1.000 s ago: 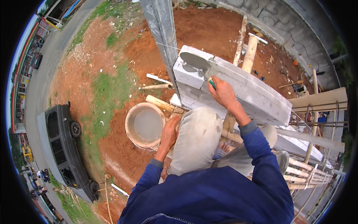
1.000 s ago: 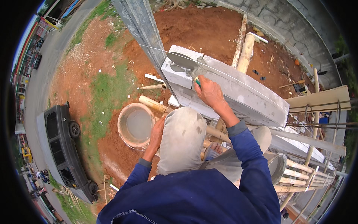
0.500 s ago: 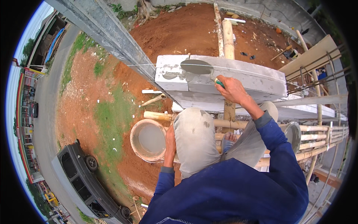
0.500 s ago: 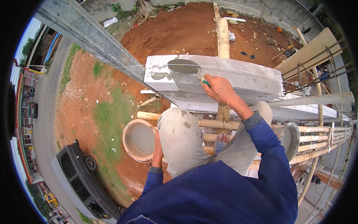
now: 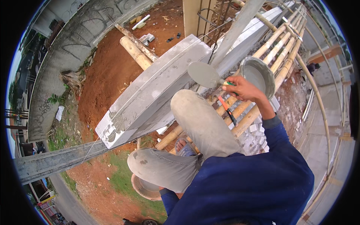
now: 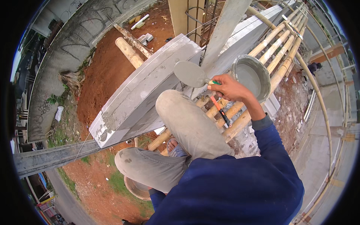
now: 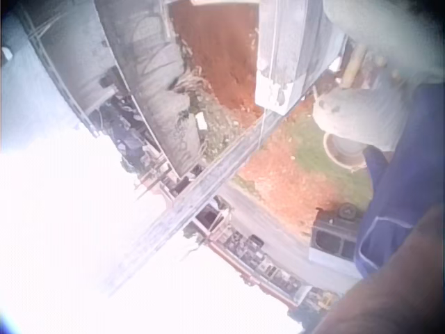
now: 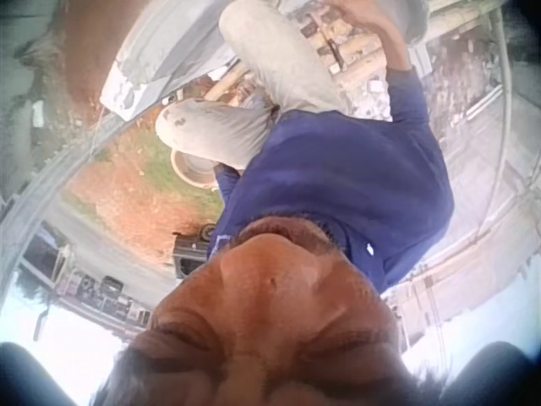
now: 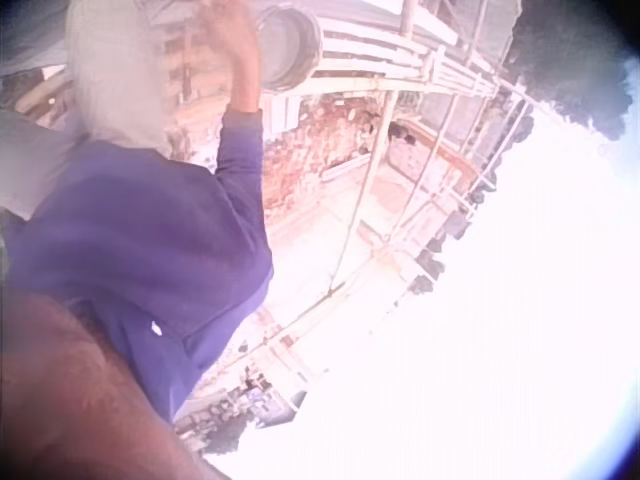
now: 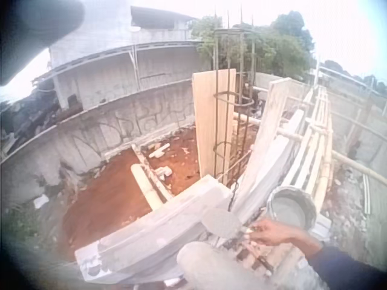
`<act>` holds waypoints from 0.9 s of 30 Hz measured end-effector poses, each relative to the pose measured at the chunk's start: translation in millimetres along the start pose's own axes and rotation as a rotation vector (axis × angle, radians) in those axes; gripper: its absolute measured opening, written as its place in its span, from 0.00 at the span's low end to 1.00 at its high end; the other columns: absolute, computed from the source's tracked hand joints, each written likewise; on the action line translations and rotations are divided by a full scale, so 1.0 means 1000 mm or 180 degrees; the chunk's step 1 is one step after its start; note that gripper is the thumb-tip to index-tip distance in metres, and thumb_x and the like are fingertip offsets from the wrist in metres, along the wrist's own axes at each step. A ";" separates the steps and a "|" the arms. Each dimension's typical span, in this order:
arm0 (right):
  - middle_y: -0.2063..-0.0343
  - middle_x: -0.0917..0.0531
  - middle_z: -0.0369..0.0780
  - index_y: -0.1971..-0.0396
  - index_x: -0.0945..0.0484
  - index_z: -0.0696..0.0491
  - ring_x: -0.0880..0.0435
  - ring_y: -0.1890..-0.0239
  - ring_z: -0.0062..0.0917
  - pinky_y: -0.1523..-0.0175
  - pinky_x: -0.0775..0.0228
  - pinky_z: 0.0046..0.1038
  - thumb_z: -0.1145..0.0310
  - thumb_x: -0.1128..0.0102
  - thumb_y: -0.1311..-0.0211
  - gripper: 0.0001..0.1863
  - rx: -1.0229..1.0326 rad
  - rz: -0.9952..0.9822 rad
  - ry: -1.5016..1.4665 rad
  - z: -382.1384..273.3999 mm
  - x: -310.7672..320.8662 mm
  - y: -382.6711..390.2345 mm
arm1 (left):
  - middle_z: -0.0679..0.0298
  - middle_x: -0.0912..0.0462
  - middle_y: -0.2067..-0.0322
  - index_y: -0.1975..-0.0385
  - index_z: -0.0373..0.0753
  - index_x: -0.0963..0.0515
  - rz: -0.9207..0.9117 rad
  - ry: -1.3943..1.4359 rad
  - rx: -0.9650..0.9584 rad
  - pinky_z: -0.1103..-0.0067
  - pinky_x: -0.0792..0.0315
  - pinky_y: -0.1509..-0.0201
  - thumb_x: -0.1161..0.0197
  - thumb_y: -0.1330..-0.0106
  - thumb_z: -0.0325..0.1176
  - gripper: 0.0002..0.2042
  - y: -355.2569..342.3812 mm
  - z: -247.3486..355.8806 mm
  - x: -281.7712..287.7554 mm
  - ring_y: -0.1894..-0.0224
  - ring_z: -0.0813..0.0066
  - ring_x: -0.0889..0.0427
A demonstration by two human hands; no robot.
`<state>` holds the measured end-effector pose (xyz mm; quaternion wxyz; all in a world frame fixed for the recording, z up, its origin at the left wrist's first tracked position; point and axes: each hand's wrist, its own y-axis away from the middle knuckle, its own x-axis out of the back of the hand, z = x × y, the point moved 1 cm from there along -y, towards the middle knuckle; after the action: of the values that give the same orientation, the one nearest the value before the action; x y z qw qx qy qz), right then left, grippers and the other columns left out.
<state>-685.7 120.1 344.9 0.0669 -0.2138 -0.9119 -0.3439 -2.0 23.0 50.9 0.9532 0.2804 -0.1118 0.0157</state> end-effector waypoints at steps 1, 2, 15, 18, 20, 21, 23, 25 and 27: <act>0.79 0.23 0.32 0.50 0.16 0.57 0.32 0.85 0.12 0.80 0.42 0.23 0.55 0.30 0.23 0.18 0.0208 0.0273 -0.0059 0.018 0.014 0.015 | 0.48 0.12 0.45 0.30 0.30 0.24 0.0010 -0.0037 -0.0049 0.63 0.21 0.37 0.37 0.22 0.47 0.30 -0.002 0.012 0.002 0.46 0.60 0.12; 0.78 0.22 0.33 0.51 0.16 0.58 0.31 0.83 0.14 0.78 0.38 0.25 0.55 0.30 0.24 0.19 0.0280 0.0644 -0.0067 0.041 0.028 0.036 | 0.48 0.12 0.45 0.31 0.30 0.24 -0.0018 -0.0068 -0.0097 0.63 0.21 0.37 0.37 0.23 0.47 0.30 -0.005 0.024 0.004 0.46 0.60 0.12; 0.65 0.10 0.56 0.69 0.14 0.61 0.07 0.64 0.48 0.61 0.17 0.47 0.61 0.32 0.32 0.15 -0.0889 0.2767 0.2153 0.253 0.131 -0.017 | 0.49 0.10 0.47 0.33 0.31 0.21 -0.0367 -0.0412 -0.0586 0.63 0.19 0.40 0.34 0.25 0.46 0.28 -0.035 0.083 -0.013 0.48 0.59 0.11; 0.75 0.15 0.44 0.73 0.17 0.58 0.16 0.79 0.33 0.77 0.28 0.38 0.62 0.33 0.30 0.15 -0.1085 0.2510 -0.0147 0.265 0.132 -0.003 | 0.49 0.10 0.47 0.34 0.31 0.20 -0.0384 -0.0427 -0.0632 0.63 0.19 0.41 0.34 0.25 0.46 0.28 -0.033 0.087 -0.016 0.48 0.59 0.10; 0.79 0.21 0.36 0.72 0.19 0.56 0.26 0.84 0.22 0.82 0.37 0.31 0.62 0.33 0.28 0.15 -0.1188 0.2419 -0.1319 0.261 0.132 0.018 | 0.49 0.10 0.47 0.34 0.32 0.20 -0.0428 -0.0452 -0.0676 0.63 0.19 0.41 0.34 0.26 0.46 0.28 -0.031 0.091 -0.016 0.48 0.59 0.10; 0.79 0.24 0.33 0.71 0.20 0.55 0.31 0.85 0.19 0.83 0.41 0.28 0.61 0.34 0.27 0.14 -0.1131 0.2478 -0.1479 0.255 0.130 0.029 | 0.49 0.10 0.47 0.34 0.32 0.20 -0.0450 -0.0465 -0.0693 0.63 0.19 0.41 0.33 0.26 0.46 0.28 -0.030 0.092 -0.016 0.48 0.59 0.10; 0.80 0.27 0.30 0.69 0.20 0.54 0.35 0.86 0.14 0.84 0.46 0.25 0.60 0.34 0.27 0.14 -0.1047 0.2490 -0.1600 0.240 0.124 0.041 | 0.49 0.09 0.48 0.35 0.32 0.19 -0.0465 -0.0479 -0.0727 0.63 0.18 0.42 0.33 0.26 0.46 0.27 -0.024 0.094 -0.016 0.49 0.58 0.10; 0.80 0.26 0.30 0.67 0.20 0.54 0.35 0.87 0.13 0.85 0.46 0.24 0.59 0.33 0.27 0.14 -0.0970 0.2442 -0.1530 0.222 0.125 0.057 | 0.49 0.09 0.48 0.36 0.32 0.19 -0.0477 -0.0534 -0.0735 0.63 0.18 0.42 0.33 0.26 0.46 0.27 -0.019 0.092 -0.021 0.49 0.58 0.10; 0.80 0.26 0.30 0.65 0.20 0.53 0.36 0.88 0.12 0.86 0.48 0.22 0.57 0.33 0.27 0.14 -0.1016 0.2365 -0.1354 0.203 0.123 0.069 | 0.49 0.09 0.50 0.38 0.33 0.18 -0.0433 -0.0600 -0.0747 0.62 0.18 0.43 0.33 0.26 0.46 0.25 -0.011 0.084 -0.033 0.50 0.57 0.10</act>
<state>-760.7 342.3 265.9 -0.0368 -0.6000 -0.7023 -0.3813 -50.4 -30.1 106.5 0.9635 0.1744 -0.1826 -0.0885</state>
